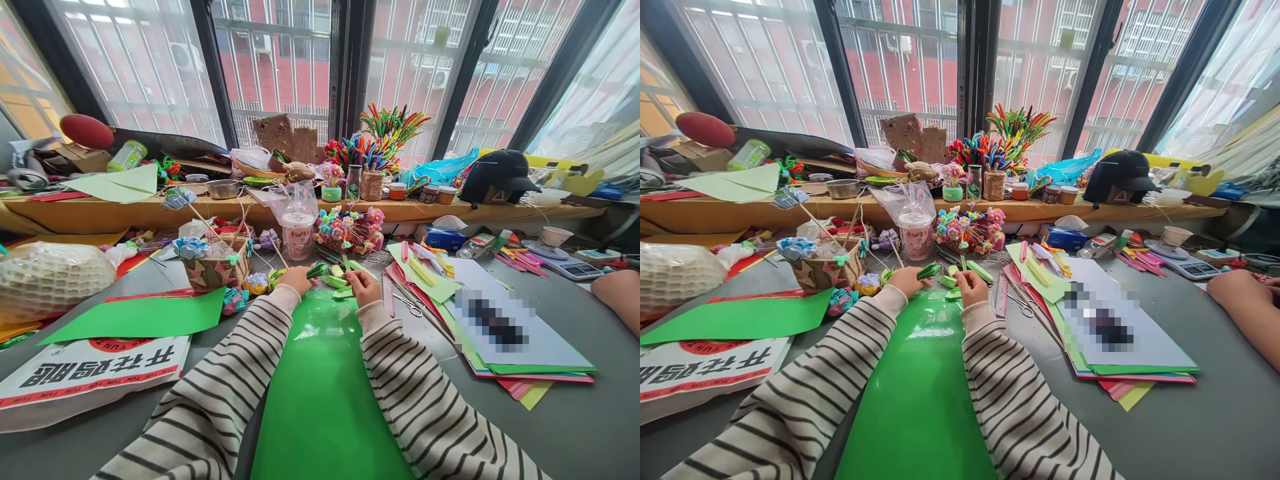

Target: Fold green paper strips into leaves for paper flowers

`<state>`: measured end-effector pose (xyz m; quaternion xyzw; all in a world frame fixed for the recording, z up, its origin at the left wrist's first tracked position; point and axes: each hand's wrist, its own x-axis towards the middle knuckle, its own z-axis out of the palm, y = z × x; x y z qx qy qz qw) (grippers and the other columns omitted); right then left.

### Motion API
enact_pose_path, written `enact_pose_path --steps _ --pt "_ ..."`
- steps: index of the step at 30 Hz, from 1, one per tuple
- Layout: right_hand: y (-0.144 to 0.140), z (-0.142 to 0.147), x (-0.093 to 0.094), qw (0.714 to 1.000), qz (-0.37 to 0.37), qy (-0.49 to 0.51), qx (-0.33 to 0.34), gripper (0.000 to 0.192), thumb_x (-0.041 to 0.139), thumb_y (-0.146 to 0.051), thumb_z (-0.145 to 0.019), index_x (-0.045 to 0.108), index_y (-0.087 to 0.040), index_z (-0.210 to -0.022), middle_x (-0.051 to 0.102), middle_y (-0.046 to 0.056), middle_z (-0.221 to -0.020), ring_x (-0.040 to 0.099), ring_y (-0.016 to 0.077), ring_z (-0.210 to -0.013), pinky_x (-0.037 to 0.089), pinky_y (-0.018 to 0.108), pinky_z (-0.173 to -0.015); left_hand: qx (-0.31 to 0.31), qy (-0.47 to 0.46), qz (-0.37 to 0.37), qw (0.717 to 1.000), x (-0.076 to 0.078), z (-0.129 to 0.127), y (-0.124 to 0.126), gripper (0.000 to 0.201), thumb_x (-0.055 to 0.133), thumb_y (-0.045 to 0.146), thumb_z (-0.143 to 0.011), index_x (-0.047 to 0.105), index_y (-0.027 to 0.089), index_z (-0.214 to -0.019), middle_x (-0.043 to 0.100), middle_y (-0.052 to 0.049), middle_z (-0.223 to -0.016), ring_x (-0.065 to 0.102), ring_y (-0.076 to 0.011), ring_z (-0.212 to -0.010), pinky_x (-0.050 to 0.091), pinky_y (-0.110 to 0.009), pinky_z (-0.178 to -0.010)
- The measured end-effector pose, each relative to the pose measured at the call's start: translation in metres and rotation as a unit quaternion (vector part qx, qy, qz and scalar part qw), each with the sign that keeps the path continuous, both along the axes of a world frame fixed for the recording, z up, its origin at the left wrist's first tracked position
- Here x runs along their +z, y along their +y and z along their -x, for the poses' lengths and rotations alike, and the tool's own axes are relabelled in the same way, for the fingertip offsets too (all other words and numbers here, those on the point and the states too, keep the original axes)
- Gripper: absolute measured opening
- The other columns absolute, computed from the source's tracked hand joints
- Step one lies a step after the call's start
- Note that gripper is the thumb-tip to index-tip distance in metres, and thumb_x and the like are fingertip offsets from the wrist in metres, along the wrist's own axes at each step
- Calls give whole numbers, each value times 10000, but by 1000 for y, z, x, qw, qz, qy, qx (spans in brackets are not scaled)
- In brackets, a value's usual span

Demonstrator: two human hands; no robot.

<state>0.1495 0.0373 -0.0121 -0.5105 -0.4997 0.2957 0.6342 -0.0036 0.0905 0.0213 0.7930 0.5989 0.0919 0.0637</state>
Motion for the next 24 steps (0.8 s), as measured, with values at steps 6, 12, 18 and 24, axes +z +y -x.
enact_pose_path --steps 6,12,18,24 --pt "0 0 6 993 0 101 62 251 534 -385 -610 561 -135 -610 481 -27 -459 322 39 -358 244 180 -345 52 -7 -25 998 -4 7 7 191 471 349 -633 598 244 -730 626 -28 -782 554 -207 -762 397 -260 -584" --pt "-1 0 10 987 -11 141 82 219 555 -362 -598 557 -143 -596 469 -37 -457 317 31 -356 233 177 -340 88 -7 -53 995 -6 12 15 255 421 401 -655 589 233 -747 619 -62 -763 550 -231 -741 396 -273 -550" --pt "-2 -4 13 986 -14 144 86 216 563 -359 -598 564 -144 -586 461 -42 -444 315 29 -351 220 177 -336 96 -8 -54 994 -2 10 21 258 416 407 -659 584 254 -782 618 -53 -804 550 -233 -761 401 -280 -562" --pt "-1 -6 15 981 -14 176 84 201 574 -350 -589 577 -150 -576 491 -36 -462 332 29 -350 238 174 -330 91 -2 -47 995 -1 7 19 275 408 413 -662 581 256 -808 615 -59 -836 545 -241 -793 398 -299 -605"
